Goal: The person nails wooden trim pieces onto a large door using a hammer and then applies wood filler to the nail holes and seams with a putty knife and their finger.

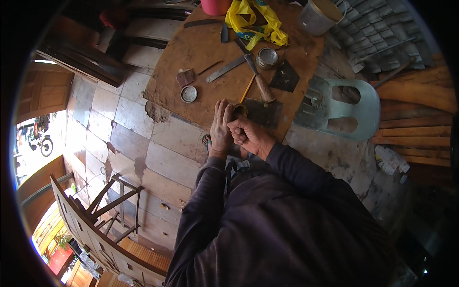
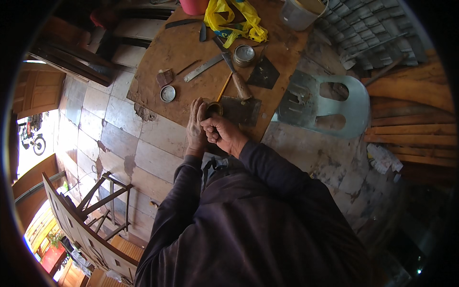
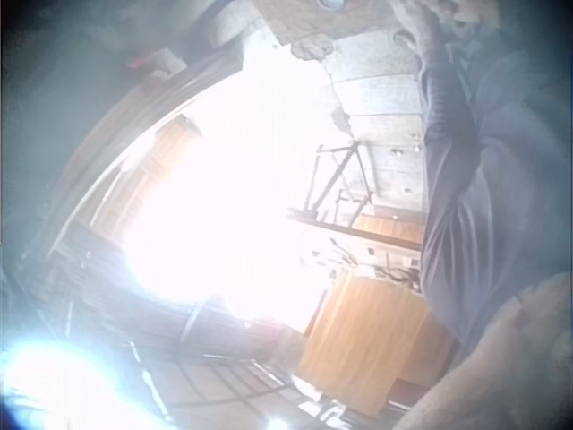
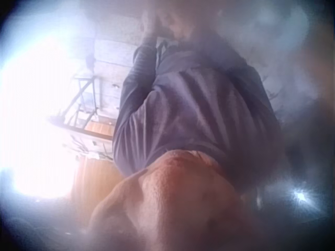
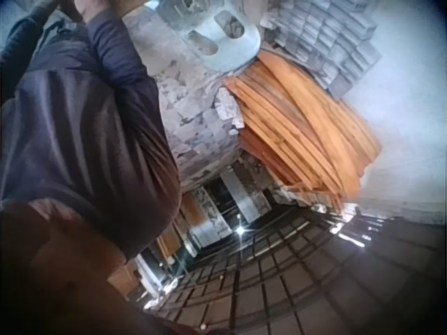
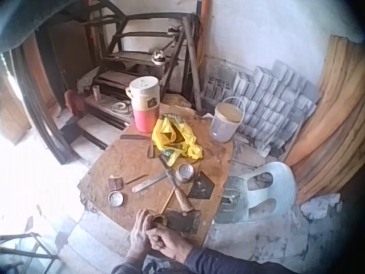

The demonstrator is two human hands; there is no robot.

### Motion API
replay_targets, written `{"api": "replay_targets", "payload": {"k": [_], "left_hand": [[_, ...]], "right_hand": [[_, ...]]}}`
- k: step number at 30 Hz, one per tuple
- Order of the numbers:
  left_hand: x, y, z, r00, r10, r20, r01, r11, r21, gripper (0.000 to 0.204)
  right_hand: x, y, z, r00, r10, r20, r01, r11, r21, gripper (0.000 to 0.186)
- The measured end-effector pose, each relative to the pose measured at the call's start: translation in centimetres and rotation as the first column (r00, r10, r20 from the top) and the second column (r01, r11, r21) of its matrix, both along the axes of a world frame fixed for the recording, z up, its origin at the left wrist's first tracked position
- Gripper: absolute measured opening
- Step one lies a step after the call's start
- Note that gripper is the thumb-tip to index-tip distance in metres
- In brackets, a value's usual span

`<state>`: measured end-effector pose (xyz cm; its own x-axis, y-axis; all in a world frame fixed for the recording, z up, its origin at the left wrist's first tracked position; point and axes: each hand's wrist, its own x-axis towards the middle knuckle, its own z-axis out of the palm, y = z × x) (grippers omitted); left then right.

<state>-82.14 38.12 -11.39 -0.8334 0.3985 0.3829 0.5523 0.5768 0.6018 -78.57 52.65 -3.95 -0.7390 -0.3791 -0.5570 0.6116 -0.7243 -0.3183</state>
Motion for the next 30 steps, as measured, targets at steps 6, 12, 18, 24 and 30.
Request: {"api": "replay_targets", "payload": {"k": [6,12,18,24,30], "left_hand": [[0.4,1.0,1.2,1.0,0.016,0.009,-0.016,1.0,0.023,0.063],[-0.6,1.8,1.2,0.952,0.258,0.165,-0.285,0.942,0.174,0.079],[-2.7,0.2,0.5,0.874,0.405,0.268,-0.445,0.889,0.107,0.103],[0.9,3.1,2.0,0.993,-0.085,0.087,0.082,0.996,0.037,0.087],[-0.5,7.1,3.5,0.976,-0.123,0.177,0.177,0.929,-0.326,0.088]], "right_hand": [[0.7,1.1,0.7,1.0,-0.019,-0.017,0.02,0.999,0.05,0.025],[2.3,3.6,2.3,0.996,-0.08,-0.031,0.084,0.989,0.12,0.057],[4.9,8.8,0.1,0.985,-0.14,-0.106,0.158,0.968,0.194,0.062],[7.8,11.6,-3.4,0.959,-0.202,-0.199,0.266,0.886,0.381,0.049],[8.1,11.0,-3.9,0.942,-0.28,-0.184,0.328,0.882,0.339,0.037]]}}
